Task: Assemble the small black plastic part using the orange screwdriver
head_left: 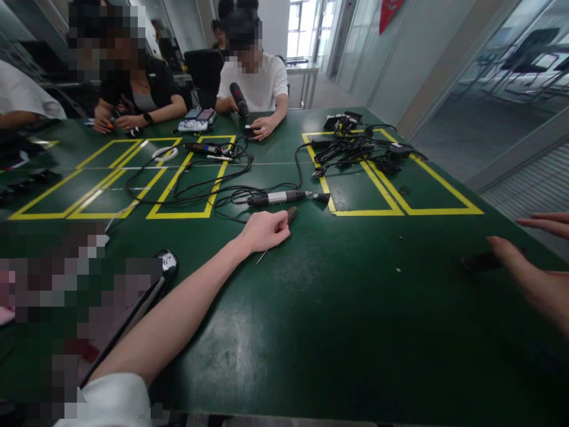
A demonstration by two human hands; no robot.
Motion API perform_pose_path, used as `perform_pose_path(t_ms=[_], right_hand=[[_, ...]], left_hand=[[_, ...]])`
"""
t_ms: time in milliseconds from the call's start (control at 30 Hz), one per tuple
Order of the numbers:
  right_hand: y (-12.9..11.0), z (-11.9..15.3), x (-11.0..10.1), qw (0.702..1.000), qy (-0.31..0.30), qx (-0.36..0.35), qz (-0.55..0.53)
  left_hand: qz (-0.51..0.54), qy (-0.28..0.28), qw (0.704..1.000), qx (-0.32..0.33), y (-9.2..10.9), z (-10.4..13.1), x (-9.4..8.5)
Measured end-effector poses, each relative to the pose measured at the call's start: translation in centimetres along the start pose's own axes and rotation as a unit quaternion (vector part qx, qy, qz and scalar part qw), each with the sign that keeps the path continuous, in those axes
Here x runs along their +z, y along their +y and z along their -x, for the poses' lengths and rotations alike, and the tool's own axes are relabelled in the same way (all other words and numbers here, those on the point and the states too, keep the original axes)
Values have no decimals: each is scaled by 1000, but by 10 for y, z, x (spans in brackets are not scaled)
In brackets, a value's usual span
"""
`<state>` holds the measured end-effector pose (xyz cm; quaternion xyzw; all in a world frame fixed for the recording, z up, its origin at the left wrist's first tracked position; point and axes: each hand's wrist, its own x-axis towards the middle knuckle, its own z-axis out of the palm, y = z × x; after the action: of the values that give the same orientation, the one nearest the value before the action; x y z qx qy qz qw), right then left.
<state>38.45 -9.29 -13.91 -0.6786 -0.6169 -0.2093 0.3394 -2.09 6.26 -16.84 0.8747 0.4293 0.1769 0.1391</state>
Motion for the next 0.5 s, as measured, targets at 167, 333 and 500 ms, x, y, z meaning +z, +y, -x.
perform_pose_path(t_ms=[167, 333, 500], right_hand=[[-33, -23, 26, 968, -193, -160, -18], [-34, -22, 56, 956, -285, -74, -5], [-30, -20, 57, 953, -299, -47, -21]], left_hand=[[-1, -2, 1000, -4, 0, 0, 0], [13, -4, 1000, -1, 0, -1, 1], [23, -4, 1000, 2, -1, -1, 1]])
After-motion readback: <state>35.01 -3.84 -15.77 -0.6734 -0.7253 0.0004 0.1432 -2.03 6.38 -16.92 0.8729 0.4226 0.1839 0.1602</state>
